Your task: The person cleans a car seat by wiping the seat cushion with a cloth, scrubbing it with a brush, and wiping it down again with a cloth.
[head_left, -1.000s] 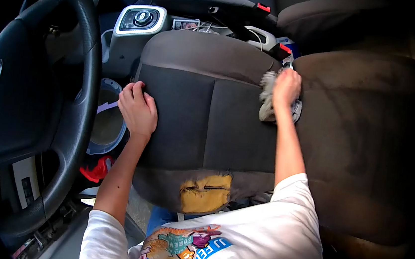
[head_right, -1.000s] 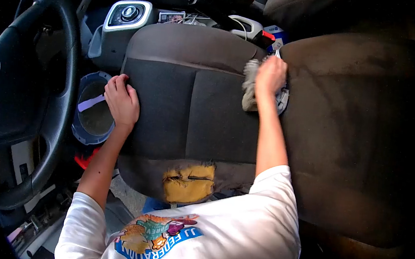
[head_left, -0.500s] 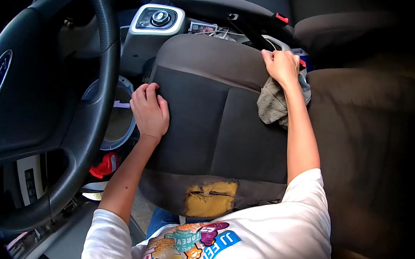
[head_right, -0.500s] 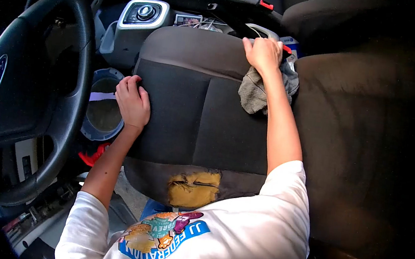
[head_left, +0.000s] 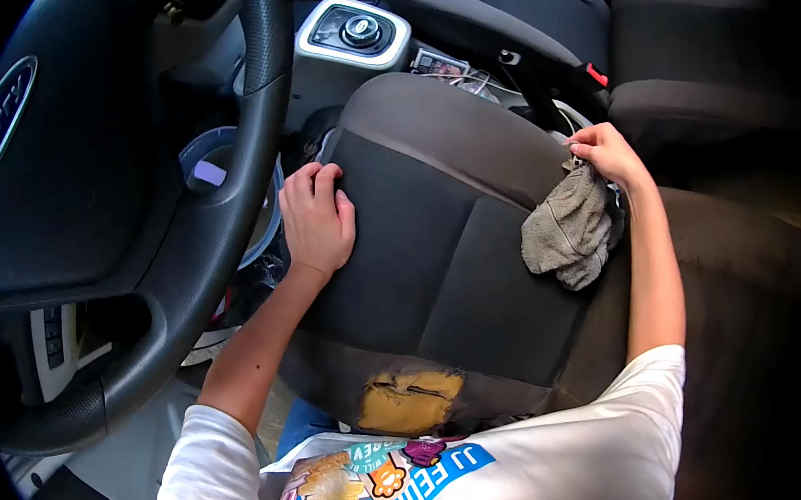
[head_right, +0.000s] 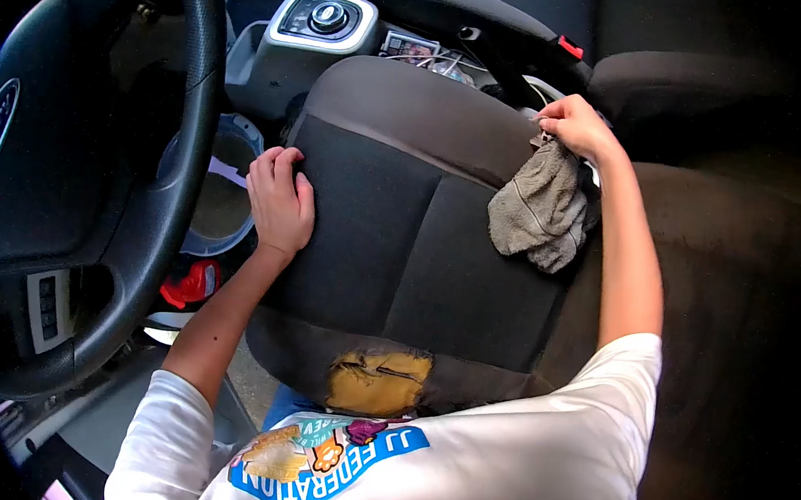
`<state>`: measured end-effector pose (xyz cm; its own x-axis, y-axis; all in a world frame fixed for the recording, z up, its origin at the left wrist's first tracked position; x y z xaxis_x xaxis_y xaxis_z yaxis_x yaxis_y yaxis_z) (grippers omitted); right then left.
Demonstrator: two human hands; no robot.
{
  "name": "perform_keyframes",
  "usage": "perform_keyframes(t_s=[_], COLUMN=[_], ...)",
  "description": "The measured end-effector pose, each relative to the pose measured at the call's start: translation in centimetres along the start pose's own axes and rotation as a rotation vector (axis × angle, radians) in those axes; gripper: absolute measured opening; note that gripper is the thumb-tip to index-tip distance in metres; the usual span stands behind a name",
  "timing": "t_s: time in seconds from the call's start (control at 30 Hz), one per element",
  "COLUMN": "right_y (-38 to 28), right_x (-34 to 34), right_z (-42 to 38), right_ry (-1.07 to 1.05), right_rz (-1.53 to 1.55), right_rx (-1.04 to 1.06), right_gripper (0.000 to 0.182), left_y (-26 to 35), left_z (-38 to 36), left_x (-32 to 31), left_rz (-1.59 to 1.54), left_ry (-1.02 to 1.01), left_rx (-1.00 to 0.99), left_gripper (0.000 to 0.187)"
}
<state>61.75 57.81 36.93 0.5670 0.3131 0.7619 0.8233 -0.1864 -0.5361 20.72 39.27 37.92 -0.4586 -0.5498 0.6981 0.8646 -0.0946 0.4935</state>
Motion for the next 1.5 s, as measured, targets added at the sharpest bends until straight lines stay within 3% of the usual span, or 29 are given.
perform_keyframes(t_s=[0.03, 0.1, 0.23, 0.3, 0.43, 0.5, 0.57, 0.6, 0.77, 0.97, 1.07, 1.1, 1.17, 1.23, 1.27, 1.33, 1.43, 1.5], right_y=[-1.0, -4.4, -12.5, -16.3, -12.7, -10.4, -10.2, -10.9, -12.9, -19.9, -23.3, -23.6, -24.3, -23.9, -23.0, -23.0, -20.3, -17.9], right_x=[-0.1, -1.9, -8.3, -10.8, -9.5, -7.2, -8.5, -9.3, -11.6, -14.3, -15.2, -15.3, -14.7, -14.2, -14.8, -16.5, -16.7, -16.7], right_z=[-0.1, 0.5, 4.9, 5.2, 4.8, 3.7, 4.6, 4.8, 6.7, 7.7, 5.0, 4.2, 0.9, -2.3, -4.0, -9.8, -15.7, -18.5], right_ry=[0.089, 0.135, 0.032, 0.032, -0.085, 0.013, -0.018, -0.056, -0.099, 0.106, 0.28, 0.405, 0.569, 0.658, 0.718, 0.752, 0.743, 0.744], right_rz=[-0.151, -0.036, 0.1, 0.115, -0.136, -0.153, -0.11, -0.058, -0.162, -0.185, -0.115, -0.257, -0.238, 0.025, -0.015, -0.059, -0.156, -0.221], right_rx=[0.042, 0.179, 0.443, 0.46, 0.332, 0.16, 0.138, 0.118, 0.139, 0.302, 0.34, 0.375, 0.476, 0.588, 0.603, 0.831, 0.733, 0.696], right_gripper=[0.021, 0.021, 0.025, 0.026, 0.059, 0.059, 0.055, 0.051, 0.042, 0.041, 0.042, 0.042, 0.041, 0.04, 0.036, 0.026, 0.027, 0.032], left_y=[-0.1, 0.0, -0.2, -0.4, -0.5, -0.2, -0.8, -0.6, -0.8, -0.7, -1.1, -1.1, -0.5, -1.0, -1.2, -1.7, -2.6, -7.9], left_z=[-0.1, -0.1, 0.0, 0.0, 0.0, 0.1, 0.0, 0.2, -0.2, -0.1, -0.2, -0.3, -0.1, -0.5, -0.7, -1.7, -2.8, -4.1], left_x=[0.0, 0.1, -0.1, -0.2, 0.2, 0.3, -0.1, 0.2, 0.2, 0.1, 0.2, 0.3, 1.5, 0.9, 0.7, 0.0, 4.2, 8.2], left_rz=[0.005, -0.007, -0.018, -0.001, -0.017, -0.042, -0.14, -0.12, -0.171, -0.158, -0.178, -0.196, -0.2, -0.198, -0.203, -0.229, -0.108, -0.461], left_ry=[0.003, 0.015, 0.008, 0.011, 0.011, 0.01, -0.052, 0.005, 0.048, 0.002, -0.012, 0.032, 0.127, 0.051, 0.033, 0.041, 0.276, 0.246], left_rx=[0.009, -0.01, 0.013, 0.023, 0.025, 0.027, 0.143, 0.096, 0.077, 0.116, 0.17, 0.161, 0.099, 0.161, 0.188, 0.15, -0.128, 0.156], left_gripper=[0.028, 0.029, 0.029, 0.03, 0.029, 0.028, 0.028, 0.029, 0.029, 0.029, 0.029, 0.03, 0.029, 0.027, 0.027, 0.03, 0.029, 0.021])
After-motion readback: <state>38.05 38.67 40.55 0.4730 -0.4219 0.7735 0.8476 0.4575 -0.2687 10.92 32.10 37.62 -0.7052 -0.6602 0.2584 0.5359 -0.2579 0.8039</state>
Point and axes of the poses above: each hand's wrist, its own z-axis towards the middle knuckle, its own x-axis out of the back of the hand, y = z × x, the point moved 10 cm from there along z, towards the middle knuckle, and after that the axes turned 12 degrees about y, right-handed, at the moved point
